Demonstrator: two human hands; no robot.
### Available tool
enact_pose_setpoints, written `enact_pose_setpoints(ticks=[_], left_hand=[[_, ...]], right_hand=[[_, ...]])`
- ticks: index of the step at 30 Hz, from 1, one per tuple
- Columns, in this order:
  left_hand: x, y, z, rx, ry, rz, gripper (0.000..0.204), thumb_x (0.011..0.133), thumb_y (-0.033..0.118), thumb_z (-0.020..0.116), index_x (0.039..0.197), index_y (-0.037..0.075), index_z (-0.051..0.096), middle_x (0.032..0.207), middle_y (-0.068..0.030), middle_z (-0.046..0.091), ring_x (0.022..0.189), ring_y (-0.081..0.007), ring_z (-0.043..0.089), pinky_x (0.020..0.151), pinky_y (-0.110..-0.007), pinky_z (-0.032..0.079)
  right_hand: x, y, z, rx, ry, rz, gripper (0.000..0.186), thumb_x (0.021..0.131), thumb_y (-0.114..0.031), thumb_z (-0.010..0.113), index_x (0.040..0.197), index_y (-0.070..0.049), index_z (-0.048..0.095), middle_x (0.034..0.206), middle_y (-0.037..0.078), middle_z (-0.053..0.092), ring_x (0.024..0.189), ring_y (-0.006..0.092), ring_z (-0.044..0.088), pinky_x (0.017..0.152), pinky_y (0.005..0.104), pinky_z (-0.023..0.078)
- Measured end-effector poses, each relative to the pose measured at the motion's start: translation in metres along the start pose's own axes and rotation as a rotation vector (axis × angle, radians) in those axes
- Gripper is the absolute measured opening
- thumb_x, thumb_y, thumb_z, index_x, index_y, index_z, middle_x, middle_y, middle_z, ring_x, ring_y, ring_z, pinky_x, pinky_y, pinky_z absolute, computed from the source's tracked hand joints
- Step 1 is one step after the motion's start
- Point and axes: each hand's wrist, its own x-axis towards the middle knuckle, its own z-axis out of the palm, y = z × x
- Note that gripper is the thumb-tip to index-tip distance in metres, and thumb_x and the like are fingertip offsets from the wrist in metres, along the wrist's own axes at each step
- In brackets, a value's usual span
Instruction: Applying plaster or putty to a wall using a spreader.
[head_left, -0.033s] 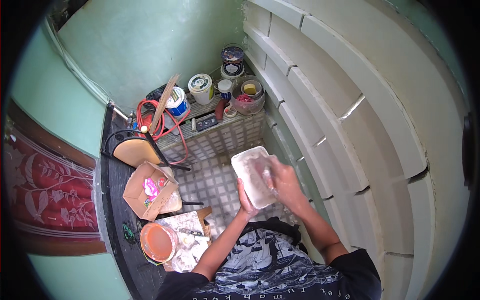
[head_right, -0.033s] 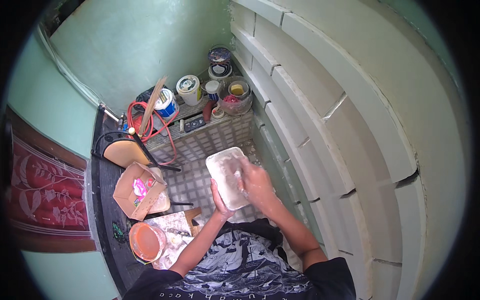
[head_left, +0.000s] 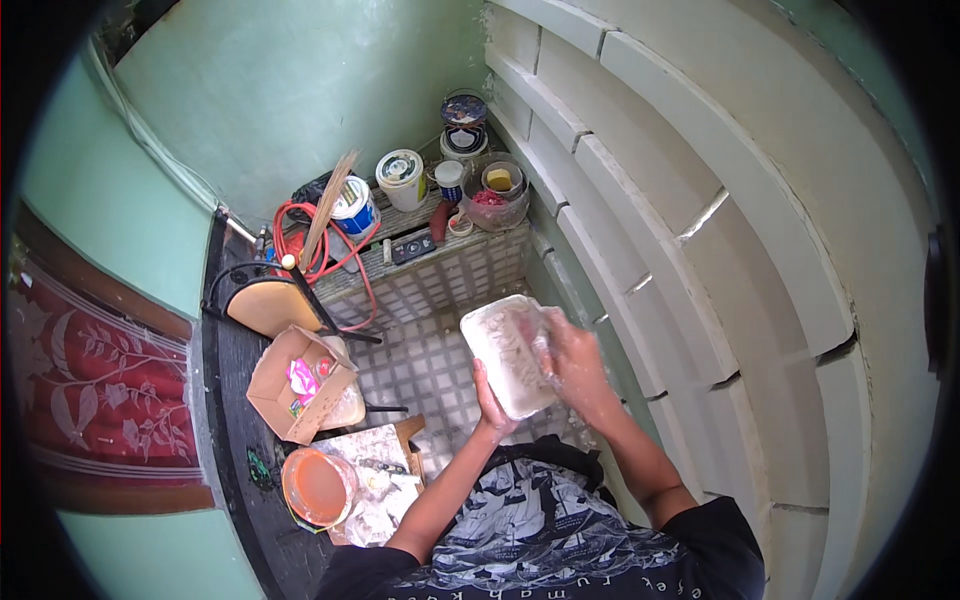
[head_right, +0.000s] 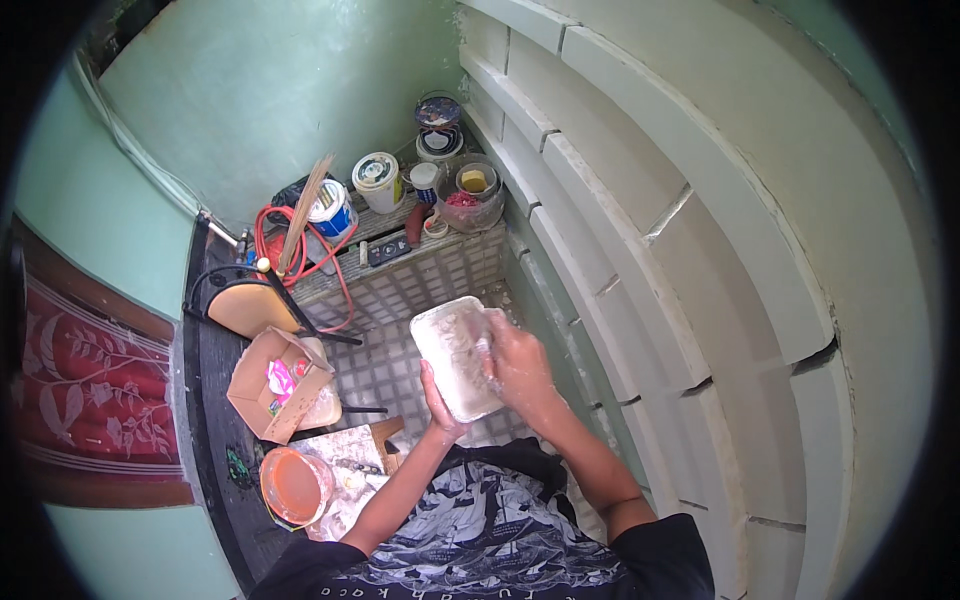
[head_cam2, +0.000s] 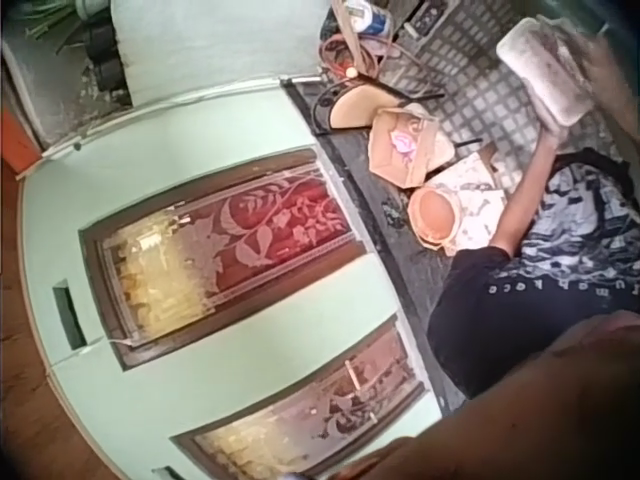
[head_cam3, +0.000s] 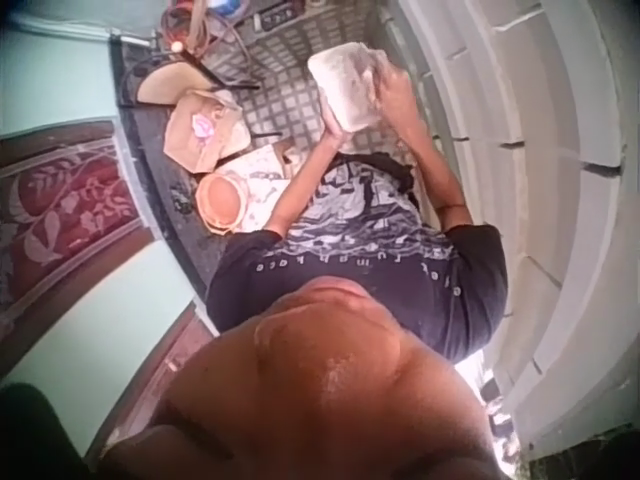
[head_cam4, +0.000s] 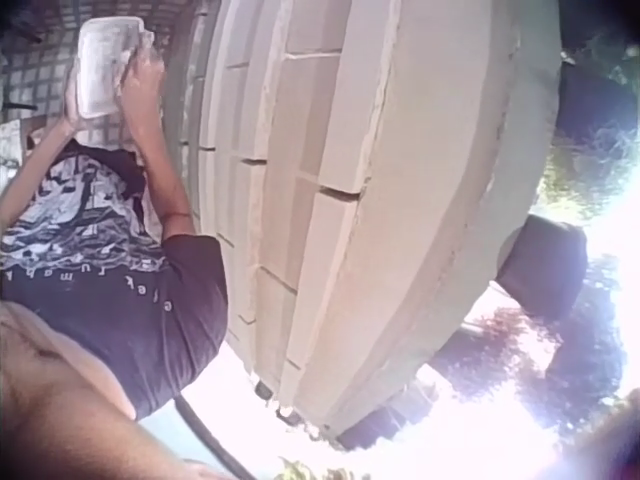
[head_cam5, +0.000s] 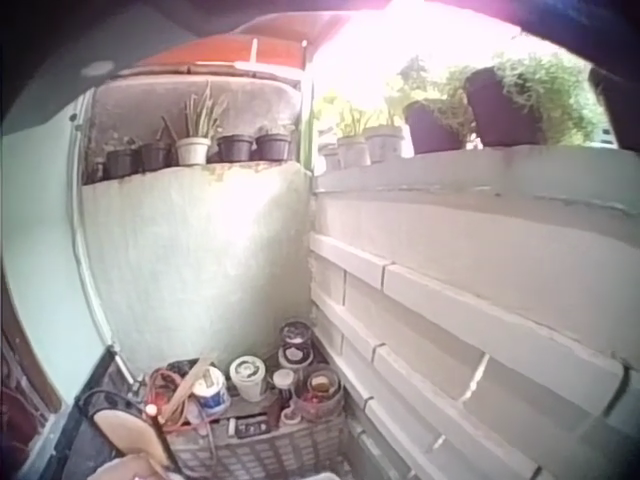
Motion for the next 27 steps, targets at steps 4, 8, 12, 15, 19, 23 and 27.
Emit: enact_pose_setpoints(ticks=[4,8,12,15,19,23,27], left_hand=[[-0.002,0.000,0.022,-0.041,0.085,-0.051,0.075,0.089,0.065,0.032,0.143,0.013,0.031,0.131,-0.0076,0.048,0.108,-0.0211,0.054,0.095,-0.038,0.044],[0.004,-0.003,0.023,0.028,0.138,0.045,0.075,0.089,0.065,0.032,0.143,0.013,0.031,0.129,-0.0079,0.049,0.106,-0.0213,0.055,0.093,-0.037,0.045],[0.003,-0.010,-0.014,0.026,0.042,0.017,0.073,0.089,0.065,0.032,0.141,0.014,0.033,0.125,-0.0084,0.052,0.096,-0.0201,0.057,0.085,-0.034,0.047],[0.000,-0.006,0.027,0.031,0.143,-0.017,0.073,0.088,0.065,0.032,0.142,0.015,0.033,0.124,-0.0097,0.052,0.097,-0.0208,0.057,0.085,-0.033,0.047],[0.003,-0.012,0.005,-0.088,-0.279,0.014,0.073,0.089,0.064,0.032,0.143,0.015,0.032,0.127,-0.0090,0.050,0.101,-0.0224,0.056,0.088,-0.033,0.047],[-0.001,-0.009,0.033,0.028,0.181,0.000,0.072,0.090,0.063,0.033,0.143,0.014,0.031,0.134,-0.0067,0.045,0.111,-0.0224,0.053,0.093,-0.034,0.045],[-0.004,-0.010,0.011,0.063,0.068,-0.030,0.073,0.090,0.063,0.031,0.143,0.014,0.031,0.138,-0.0070,0.043,0.118,-0.0248,0.050,0.098,-0.039,0.043]], right_hand=[[0.001,0.005,-0.001,-0.014,-0.009,-0.014,0.040,0.075,-0.004,0.060,0.113,-0.001,0.051,0.074,0.024,0.057,0.069,0.0433,0.060,0.060,0.0470,0.047],[-0.008,0.002,0.004,0.110,0.042,-0.072,0.042,0.075,-0.004,0.059,0.116,-0.001,0.050,0.074,0.025,0.057,0.068,0.0430,0.059,0.060,0.0470,0.047],[-0.015,0.002,0.010,0.078,0.034,-0.140,0.045,0.075,-0.004,0.059,0.118,-0.001,0.050,0.073,0.024,0.057,0.064,0.0423,0.058,0.060,0.0468,0.047],[-0.007,0.007,-0.004,0.074,-0.010,0.038,0.039,0.075,-0.008,0.058,0.112,0.004,0.052,0.077,0.027,0.057,0.068,0.0441,0.059,0.063,0.0448,0.048],[-0.012,0.005,-0.005,0.030,-0.032,0.006,0.041,0.074,-0.009,0.059,0.112,0.004,0.052,0.081,0.028,0.057,0.073,0.0443,0.059,0.065,0.0454,0.048],[-0.026,-0.003,-0.009,0.042,0.006,-0.081,0.044,0.074,-0.011,0.060,0.115,0.003,0.052,0.091,0.027,0.059,0.078,0.0438,0.060,0.069,0.0449,0.050],[-0.025,0.005,-0.006,-0.057,0.001,-0.069,0.046,0.073,-0.006,0.061,0.118,-0.001,0.051,0.083,0.023,0.061,0.071,0.0418,0.060,0.062,0.0468,0.049]])
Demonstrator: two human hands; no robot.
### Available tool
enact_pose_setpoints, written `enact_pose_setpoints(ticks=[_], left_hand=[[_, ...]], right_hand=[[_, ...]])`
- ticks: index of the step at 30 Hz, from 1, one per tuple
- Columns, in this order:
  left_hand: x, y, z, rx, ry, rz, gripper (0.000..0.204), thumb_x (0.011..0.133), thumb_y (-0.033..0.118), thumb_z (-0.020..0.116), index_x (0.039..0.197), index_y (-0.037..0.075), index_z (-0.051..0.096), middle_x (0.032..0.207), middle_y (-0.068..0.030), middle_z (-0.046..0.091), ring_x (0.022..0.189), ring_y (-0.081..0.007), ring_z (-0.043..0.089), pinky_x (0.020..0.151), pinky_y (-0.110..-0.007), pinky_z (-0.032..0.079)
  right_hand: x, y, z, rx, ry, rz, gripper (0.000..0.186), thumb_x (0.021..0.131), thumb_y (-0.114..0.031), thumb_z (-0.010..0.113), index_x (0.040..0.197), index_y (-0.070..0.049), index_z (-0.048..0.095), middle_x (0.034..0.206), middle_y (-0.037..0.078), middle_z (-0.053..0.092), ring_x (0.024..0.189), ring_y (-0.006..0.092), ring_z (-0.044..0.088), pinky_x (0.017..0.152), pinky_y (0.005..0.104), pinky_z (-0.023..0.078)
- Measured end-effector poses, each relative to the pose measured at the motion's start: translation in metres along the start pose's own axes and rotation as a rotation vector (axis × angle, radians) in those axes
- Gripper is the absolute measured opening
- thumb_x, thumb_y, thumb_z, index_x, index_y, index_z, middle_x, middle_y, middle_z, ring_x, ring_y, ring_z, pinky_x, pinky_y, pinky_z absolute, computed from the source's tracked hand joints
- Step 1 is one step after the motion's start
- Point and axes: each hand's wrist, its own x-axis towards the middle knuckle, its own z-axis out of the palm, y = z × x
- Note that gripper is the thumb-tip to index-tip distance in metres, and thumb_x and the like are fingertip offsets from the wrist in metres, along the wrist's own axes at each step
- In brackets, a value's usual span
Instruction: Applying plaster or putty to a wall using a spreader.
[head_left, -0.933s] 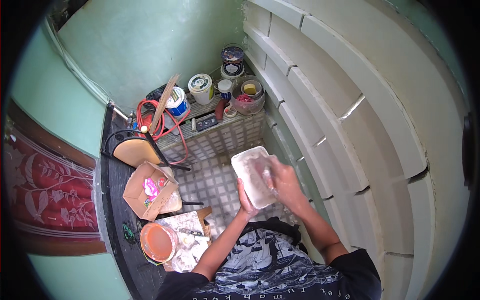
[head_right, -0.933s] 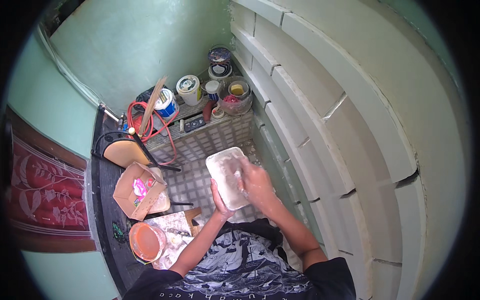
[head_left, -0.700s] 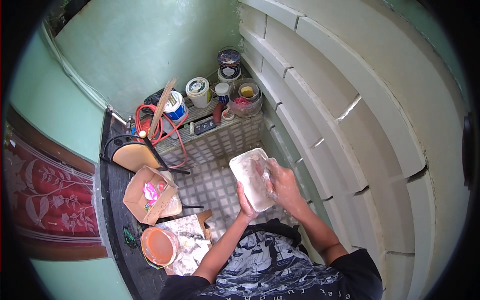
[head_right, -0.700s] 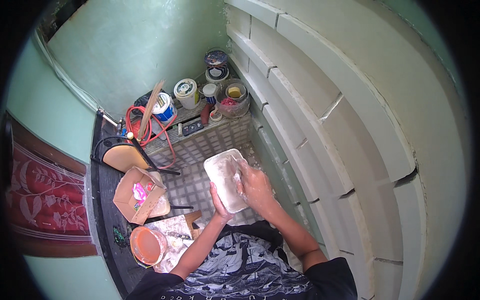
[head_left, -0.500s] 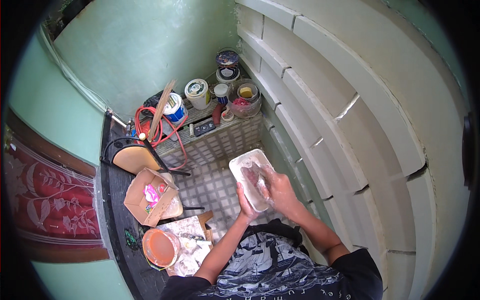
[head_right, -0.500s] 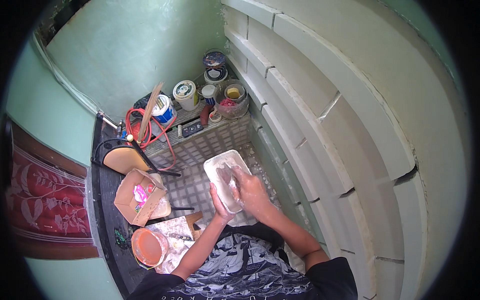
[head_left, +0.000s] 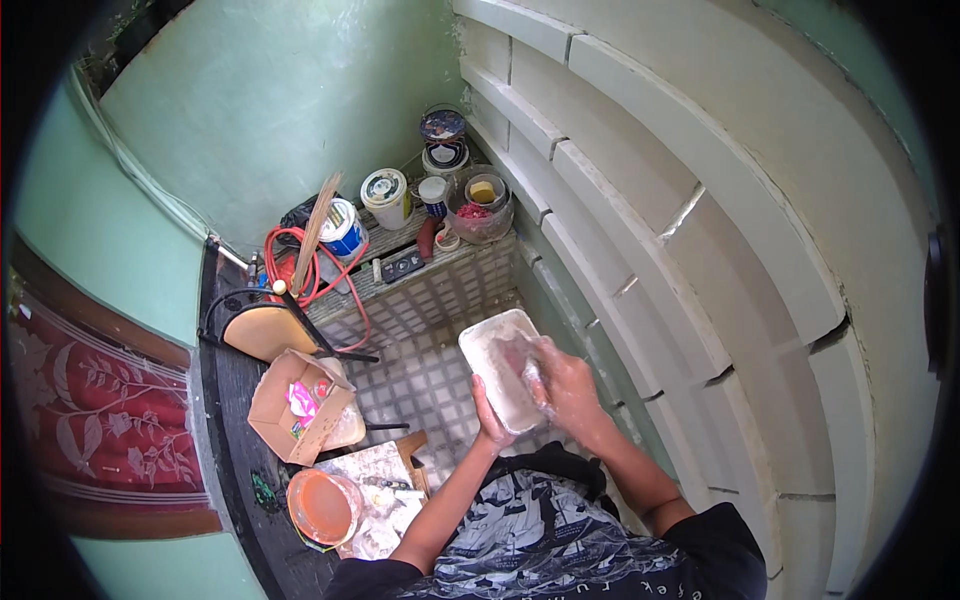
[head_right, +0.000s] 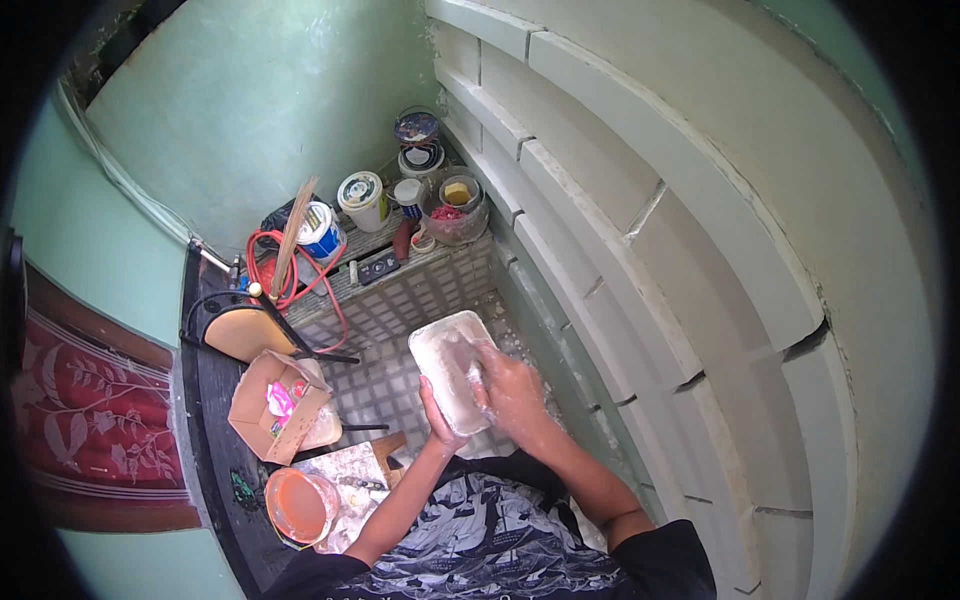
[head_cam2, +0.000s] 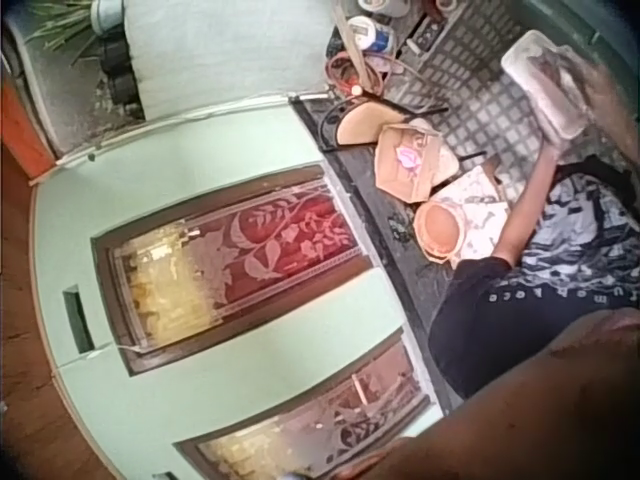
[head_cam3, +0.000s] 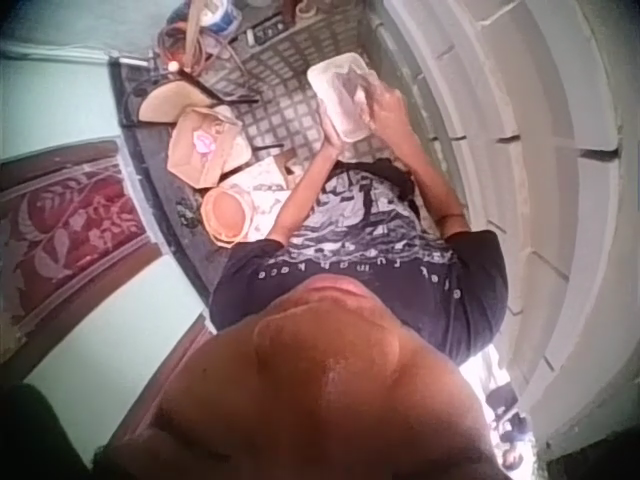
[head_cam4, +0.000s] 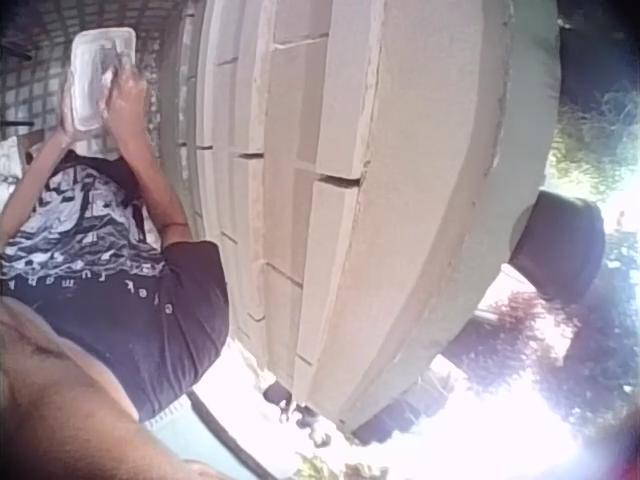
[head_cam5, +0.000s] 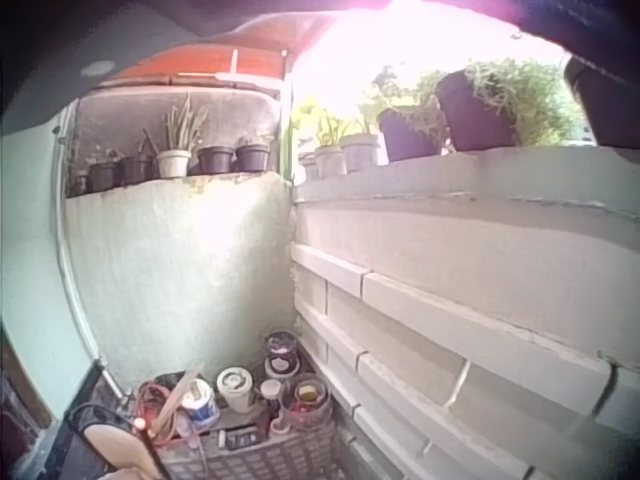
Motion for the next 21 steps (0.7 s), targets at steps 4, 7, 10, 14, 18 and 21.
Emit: enact_pose_setpoints(ticks=[4,7,10,14,18,21], left_hand=[[-0.003,0.003,0.006,-0.026,-0.030,-0.031,0.073,0.090,0.063,0.030,0.143,0.013,0.030,0.138,-0.0081,0.043,0.117,-0.0257,0.050,0.098,-0.041,0.042],[-0.001,0.001,0.001,-0.024,-0.025,-0.006,0.073,0.090,0.063,0.031,0.144,0.014,0.030,0.138,-0.0080,0.043,0.118,-0.0257,0.049,0.098,-0.041,0.042],[0.001,0.003,0.001,-0.027,0.025,0.021,0.074,0.089,0.063,0.031,0.144,0.014,0.029,0.139,-0.0080,0.042,0.119,-0.0258,0.049,0.098,-0.041,0.042],[0.007,0.004,-0.009,0.032,0.029,0.038,0.076,0.089,0.065,0.031,0.144,0.013,0.029,0.140,-0.0092,0.042,0.121,-0.0271,0.048,0.100,-0.042,0.041],[0.003,0.007,-0.009,-0.071,0.024,-0.010,0.077,0.088,0.066,0.031,0.144,0.012,0.029,0.138,-0.0099,0.043,0.121,-0.0277,0.048,0.101,-0.042,0.040],[0.004,0.003,-0.003,0.000,-0.035,-0.027,0.077,0.088,0.065,0.031,0.144,0.012,0.029,0.139,-0.0100,0.043,0.122,-0.0269,0.047,0.102,-0.041,0.039]], right_hand=[[0.002,0.006,-0.003,-0.039,0.075,0.044,0.046,0.073,-0.010,0.060,0.118,-0.001,0.051,0.085,0.023,0.061,0.072,0.0415,0.061,0.063,0.0468,0.050],[0.002,0.006,-0.004,-0.035,0.044,0.026,0.046,0.074,-0.011,0.060,0.118,-0.001,0.050,0.085,0.023,0.062,0.072,0.0414,0.061,0.063,0.0476,0.050],[0.004,-0.006,-0.004,0.028,0.071,-0.003,0.045,0.074,-0.011,0.059,0.117,-0.002,0.050,0.083,0.023,0.060,0.073,0.0434,0.060,0.064,0.0479,0.049],[0.007,-0.005,0.009,0.017,-0.007,0.062,0.044,0.073,-0.005,0.057,0.116,-0.003,0.049,0.078,0.024,0.058,0.071,0.0449,0.058,0.062,0.0466,0.047],[0.013,0.001,-0.007,0.025,0.119,0.140,0.045,0.072,0.000,0.056,0.116,-0.001,0.047,0.071,0.024,0.056,0.068,0.0450,0.058,0.060,0.0455,0.046],[0.012,0.018,0.006,0.049,0.051,0.160,0.044,0.072,0.000,0.056,0.115,-0.001,0.047,0.071,0.025,0.055,0.068,0.0450,0.057,0.060,0.0454,0.046]])
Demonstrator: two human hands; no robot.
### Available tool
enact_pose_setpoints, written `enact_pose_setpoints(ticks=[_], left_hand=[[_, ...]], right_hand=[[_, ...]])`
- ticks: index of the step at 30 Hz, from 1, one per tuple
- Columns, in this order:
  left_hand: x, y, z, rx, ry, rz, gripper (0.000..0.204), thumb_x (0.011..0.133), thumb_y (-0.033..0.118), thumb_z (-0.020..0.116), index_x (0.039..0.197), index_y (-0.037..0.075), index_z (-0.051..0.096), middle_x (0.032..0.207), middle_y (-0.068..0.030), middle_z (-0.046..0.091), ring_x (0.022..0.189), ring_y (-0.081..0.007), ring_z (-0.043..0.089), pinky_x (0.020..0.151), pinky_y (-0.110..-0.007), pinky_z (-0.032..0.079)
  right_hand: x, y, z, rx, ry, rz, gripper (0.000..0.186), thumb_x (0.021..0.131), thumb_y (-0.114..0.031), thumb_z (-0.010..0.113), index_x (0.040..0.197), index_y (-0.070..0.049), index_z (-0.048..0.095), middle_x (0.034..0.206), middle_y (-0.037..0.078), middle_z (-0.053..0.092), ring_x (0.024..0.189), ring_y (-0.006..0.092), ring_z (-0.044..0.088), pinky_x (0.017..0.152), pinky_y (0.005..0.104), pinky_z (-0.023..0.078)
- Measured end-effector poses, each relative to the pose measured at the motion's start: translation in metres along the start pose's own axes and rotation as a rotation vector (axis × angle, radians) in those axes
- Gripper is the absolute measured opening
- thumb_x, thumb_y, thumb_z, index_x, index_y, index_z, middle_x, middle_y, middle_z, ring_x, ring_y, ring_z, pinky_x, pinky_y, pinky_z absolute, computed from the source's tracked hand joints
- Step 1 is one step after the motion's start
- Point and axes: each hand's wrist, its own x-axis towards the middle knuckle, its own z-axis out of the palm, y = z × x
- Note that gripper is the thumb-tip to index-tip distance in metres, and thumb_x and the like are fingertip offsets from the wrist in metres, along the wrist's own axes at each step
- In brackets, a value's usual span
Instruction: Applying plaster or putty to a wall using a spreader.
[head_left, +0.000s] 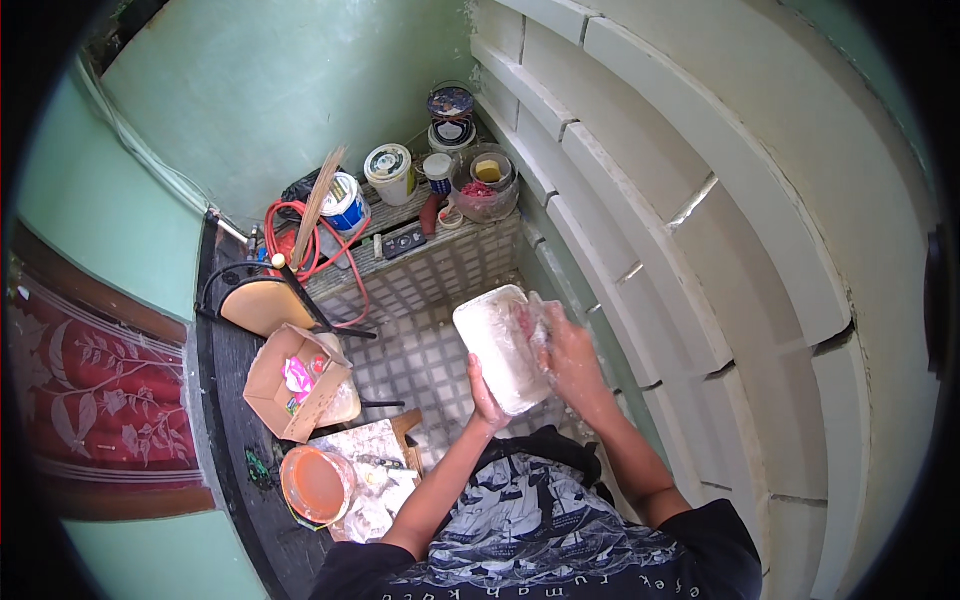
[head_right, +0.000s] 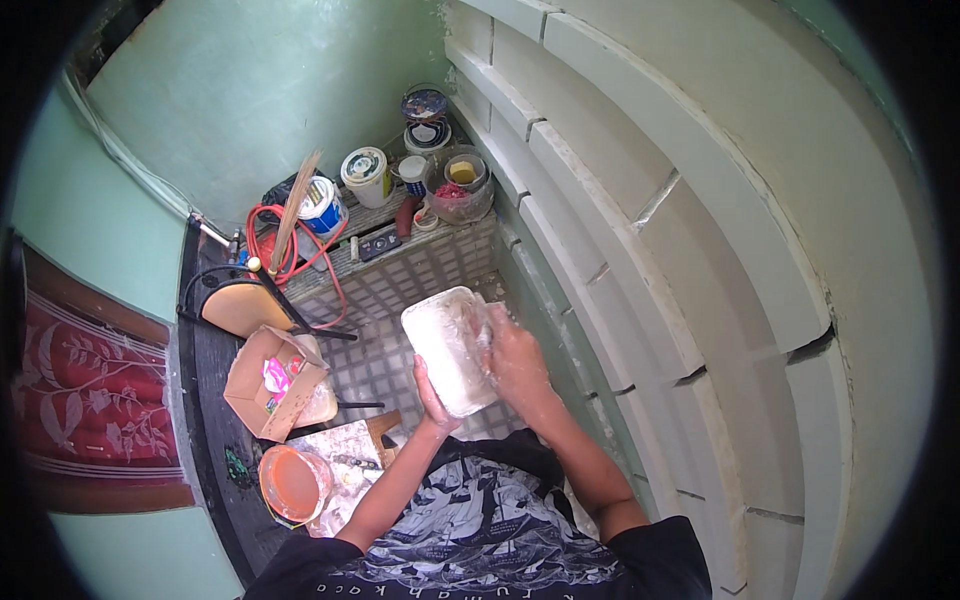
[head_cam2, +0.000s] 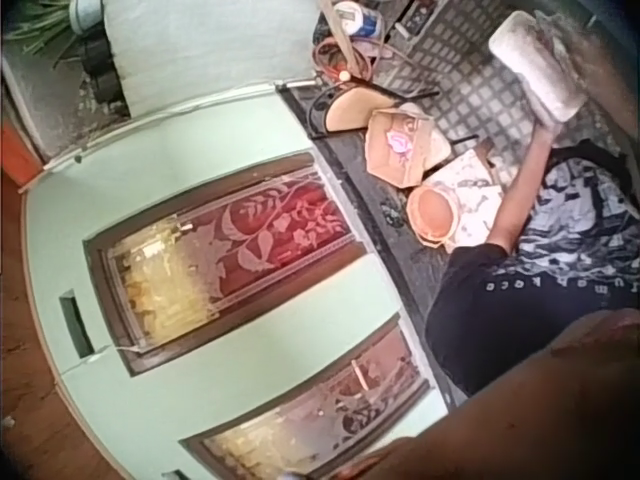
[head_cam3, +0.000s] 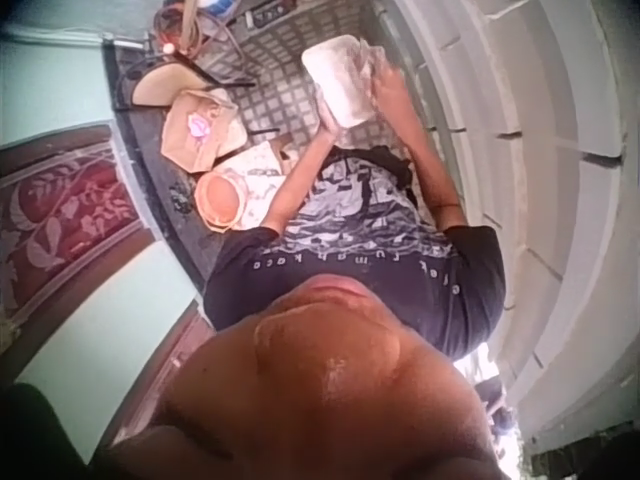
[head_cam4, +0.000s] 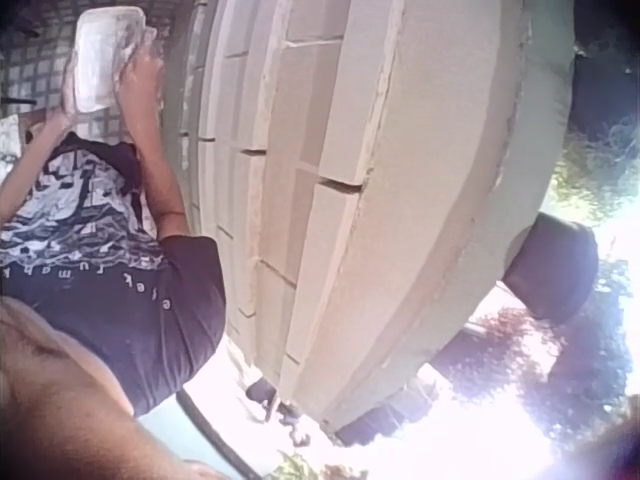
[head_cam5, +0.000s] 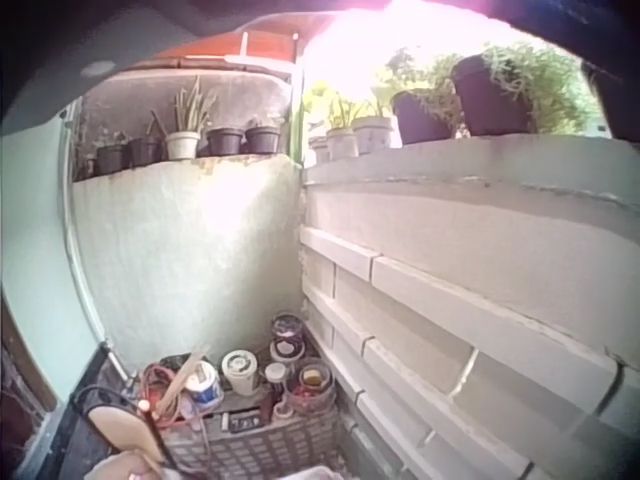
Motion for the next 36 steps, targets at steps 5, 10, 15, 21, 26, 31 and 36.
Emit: enact_pose_setpoints(ticks=[5,10,15,21,26,31,36], left_hand=[[0.009,-0.007,0.007,-0.156,-0.196,0.091,0.074,0.089,0.064,0.033,0.143,0.013,0.031,0.137,-0.0084,0.045,0.117,-0.0247,0.050,0.099,-0.038,0.041],[0.015,-0.016,-0.020,-0.468,-0.518,0.054,0.073,0.090,0.063,0.032,0.143,0.013,0.032,0.135,-0.0070,0.046,0.114,-0.0242,0.052,0.097,-0.037,0.042],[0.010,-0.016,0.017,-0.031,0.023,0.048,0.075,0.088,0.065,0.031,0.142,0.013,0.033,0.123,-0.0066,0.053,0.104,-0.0215,0.055,0.090,-0.036,0.044],[0.022,-0.040,0.005,-0.217,-0.083,0.051,0.072,0.088,0.064,0.033,0.141,0.015,0.034,0.128,-0.0084,0.051,0.109,-0.0231,0.054,0.095,-0.036,0.043],[0.028,-0.044,0.016,-0.101,0.059,0.079,0.074,0.089,0.065,0.031,0.143,0.014,0.030,0.132,-0.0103,0.047,0.118,-0.0267,0.049,0.100,-0.040,0.041],[0.034,-0.061,0.026,0.016,0.159,0.116,0.077,0.089,0.065,0.030,0.144,0.012,0.028,0.137,-0.0112,0.044,0.120,-0.0279,0.047,0.102,-0.041,0.038],[0.040,-0.074,0.017,0.202,0.148,0.136,0.077,0.090,0.064,0.028,0.146,0.011,0.023,0.140,-0.0109,0.040,0.127,-0.0273,0.042,0.106,-0.041,0.035]], right_hand=[[-0.006,-0.017,0.003,0.093,-0.020,-0.150,0.043,0.073,-0.001,0.056,0.115,0.002,0.048,0.075,0.026,0.056,0.069,0.0445,0.058,0.060,0.0454,0.046],[-0.006,-0.006,0.004,0.061,-0.083,-0.145,0.044,0.073,-0.002,0.056,0.116,0.004,0.048,0.077,0.026,0.057,0.068,0.0440,0.057,0.060,0.0450,0.046],[0.007,0.008,-0.015,0.030,-0.022,-0.083,0.047,0.073,-0.003,0.058,0.119,0.002,0.048,0.079,0.024,0.058,0.069,0.0434,0.059,0.061,0.0465,0.047],[0.000,0.012,-0.014,0.032,-0.156,-0.235,0.049,0.074,-0.005,0.059,0.121,0.003,0.047,0.089,0.025,0.060,0.077,0.0418,0.061,0.066,0.0467,0.049],[0.008,0.031,-0.036,0.059,-0.082,-0.176,0.048,0.074,-0.006,0.059,0.119,0.003,0.048,0.094,0.024,0.060,0.081,0.0414,0.061,0.070,0.0465,0.050],[0.021,0.042,-0.045,-0.109,-0.080,-0.176,0.048,0.072,-0.001,0.059,0.119,0.002,0.050,0.094,0.025,0.060,0.079,0.0429,0.060,0.066,0.0448,0.049],[0.025,0.037,-0.037,-0.002,-0.236,-0.156,0.048,0.073,-0.003,0.060,0.119,0.003,0.050,0.093,0.026,0.060,0.078,0.0430,0.060,0.066,0.0449,0.050]])
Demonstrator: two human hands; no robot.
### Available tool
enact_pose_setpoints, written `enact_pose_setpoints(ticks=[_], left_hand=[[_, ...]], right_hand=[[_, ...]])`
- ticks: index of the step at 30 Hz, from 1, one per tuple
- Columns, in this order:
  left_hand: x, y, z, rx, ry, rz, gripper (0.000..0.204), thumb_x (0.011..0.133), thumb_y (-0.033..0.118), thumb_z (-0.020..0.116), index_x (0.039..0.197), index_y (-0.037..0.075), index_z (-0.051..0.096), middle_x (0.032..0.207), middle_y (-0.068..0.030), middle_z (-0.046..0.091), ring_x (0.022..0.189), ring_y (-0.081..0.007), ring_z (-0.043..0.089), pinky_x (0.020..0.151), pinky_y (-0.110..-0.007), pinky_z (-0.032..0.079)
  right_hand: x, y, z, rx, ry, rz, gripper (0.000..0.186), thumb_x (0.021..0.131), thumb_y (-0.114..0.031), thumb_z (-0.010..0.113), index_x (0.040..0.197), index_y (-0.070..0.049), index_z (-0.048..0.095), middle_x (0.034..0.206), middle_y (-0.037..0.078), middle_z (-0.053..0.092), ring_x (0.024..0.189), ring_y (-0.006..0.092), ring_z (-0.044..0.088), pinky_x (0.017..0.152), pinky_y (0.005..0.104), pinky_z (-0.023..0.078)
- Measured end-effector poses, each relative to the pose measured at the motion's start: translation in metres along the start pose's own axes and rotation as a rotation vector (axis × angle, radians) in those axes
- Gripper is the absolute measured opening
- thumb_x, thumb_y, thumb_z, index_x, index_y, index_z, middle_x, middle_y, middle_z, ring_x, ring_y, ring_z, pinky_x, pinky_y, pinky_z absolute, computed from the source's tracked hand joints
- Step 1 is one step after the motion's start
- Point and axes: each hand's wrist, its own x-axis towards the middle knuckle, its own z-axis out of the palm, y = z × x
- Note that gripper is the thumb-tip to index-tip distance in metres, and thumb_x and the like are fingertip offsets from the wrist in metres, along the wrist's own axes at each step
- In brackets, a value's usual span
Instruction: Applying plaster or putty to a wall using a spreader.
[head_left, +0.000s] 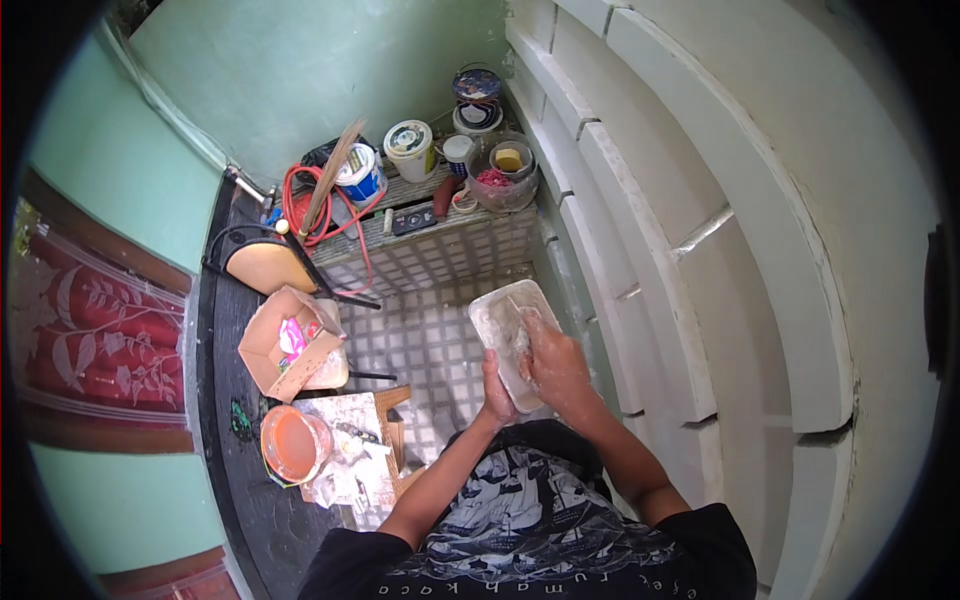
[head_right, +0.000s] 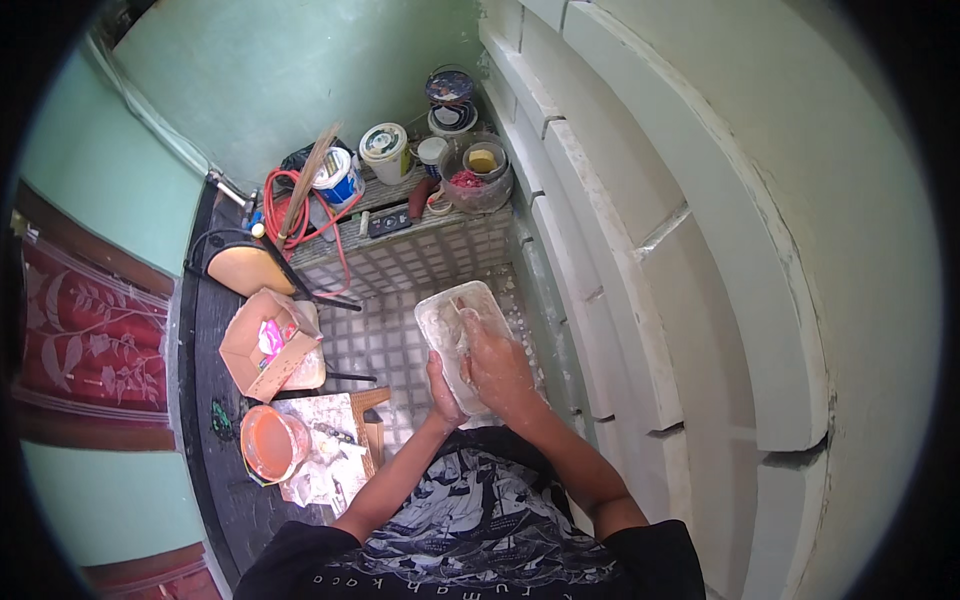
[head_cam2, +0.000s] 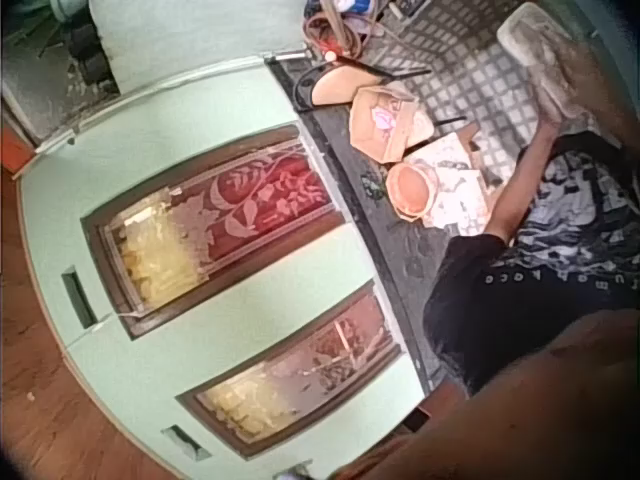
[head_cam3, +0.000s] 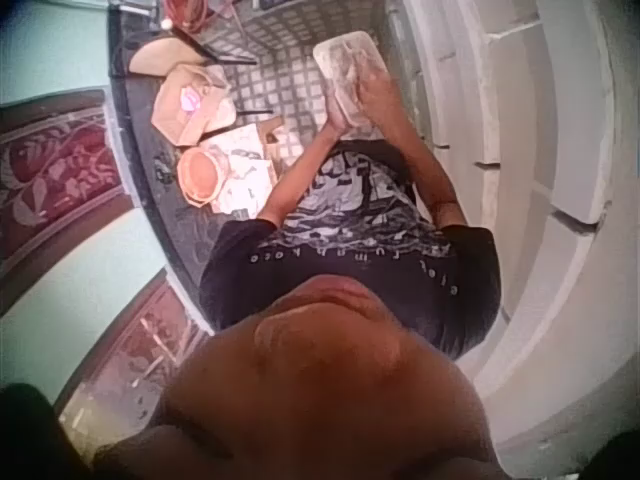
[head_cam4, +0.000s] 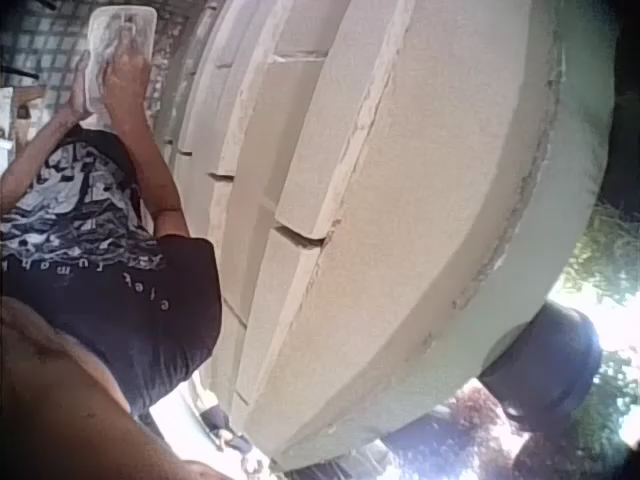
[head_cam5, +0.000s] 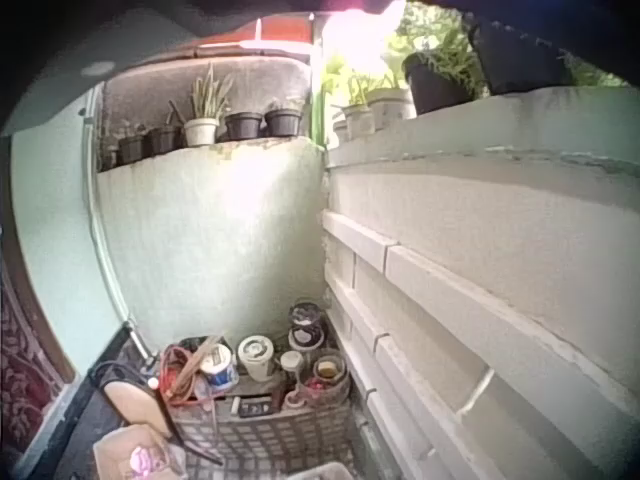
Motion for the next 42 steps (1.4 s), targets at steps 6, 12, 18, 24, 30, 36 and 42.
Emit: enact_pose_setpoints(ticks=[6,12,18,24,30,36,42], left_hand=[[0.004,0.015,0.020,-0.047,0.087,0.142,0.069,0.095,0.057,0.023,0.148,0.013,0.018,0.147,-0.0084,0.029,0.134,-0.0239,0.031,0.111,-0.038,0.026],[0.003,0.017,-0.001,0.105,0.056,0.254,0.067,0.096,0.055,0.023,0.148,0.014,0.018,0.150,-0.0048,0.024,0.136,-0.0213,0.026,0.111,-0.035,0.025],[-0.001,0.039,-0.014,-0.667,-0.420,0.100,0.078,0.089,0.066,0.027,0.145,0.011,0.026,0.141,-0.0083,0.041,0.120,-0.0264,0.048,0.102,-0.038,0.039],[-0.011,0.056,-0.026,-0.215,-0.052,-0.015,0.082,0.086,0.069,0.029,0.144,0.011,0.027,0.139,-0.0124,0.041,0.120,-0.0297,0.049,0.101,-0.045,0.040],[-0.020,0.067,-0.032,-0.098,0.064,0.080,0.070,0.093,0.059,0.026,0.146,0.012,0.025,0.143,-0.0078,0.036,0.128,-0.0238,0.040,0.108,-0.037,0.031],[-0.026,0.075,-0.051,-0.151,0.001,0.036,0.071,0.091,0.062,0.030,0.146,0.017,0.026,0.143,-0.0077,0.037,0.126,-0.0241,0.041,0.107,-0.039,0.032],[-0.031,0.087,-0.053,-0.303,-0.171,-0.028,0.073,0.089,0.064,0.031,0.145,0.016,0.028,0.139,-0.0076,0.043,0.119,-0.0257,0.049,0.102,-0.041,0.038]], right_hand=[[0.004,0.008,0.004,0.146,0.059,-0.129,0.045,0.075,-0.005,0.057,0.118,0.005,0.050,0.086,0.028,0.059,0.074,0.0439,0.060,0.066,0.0460,0.049],[0.011,-0.007,0.013,0.151,-0.042,-0.157,0.048,0.073,-0.004,0.056,0.120,0.004,0.047,0.089,0.028,0.059,0.081,0.0451,0.058,0.071,0.0493,0.047],[0.017,-0.009,0.011,0.132,0.048,-0.001,0.047,0.072,-0.001,0.056,0.118,0.001,0.049,0.075,0.025,0.058,0.070,0.0442,0.058,0.063,0.0492,0.046],[0.016,-0.014,0.029,0.058,0.126,0.047,0.043,0.073,-0.003,0.055,0.116,0.002,0.050,0.076,0.025,0.057,0.065,0.0418,0.058,0.060,0.0427,0.047],[0.003,-0.051,0.062,0.147,0.154,-0.044,0.045,0.076,-0.005,0.056,0.119,0.002,0.047,0.079,0.025,0.059,0.072,0.0435,0.060,0.064,0.0476,0.048],[-0.001,-0.068,0.071,0.092,0.154,-0.084,0.043,0.076,-0.005,0.057,0.117,0.003,0.049,0.081,0.024,0.059,0.072,0.0430,0.060,0.063,0.0477,0.047],[0.004,-0.078,0.054,0.005,0.207,0.068,0.040,0.074,0.000,0.058,0.113,0.004,0.050,0.078,0.023,0.057,0.065,0.0404,0.058,0.060,0.0418,0.047]])
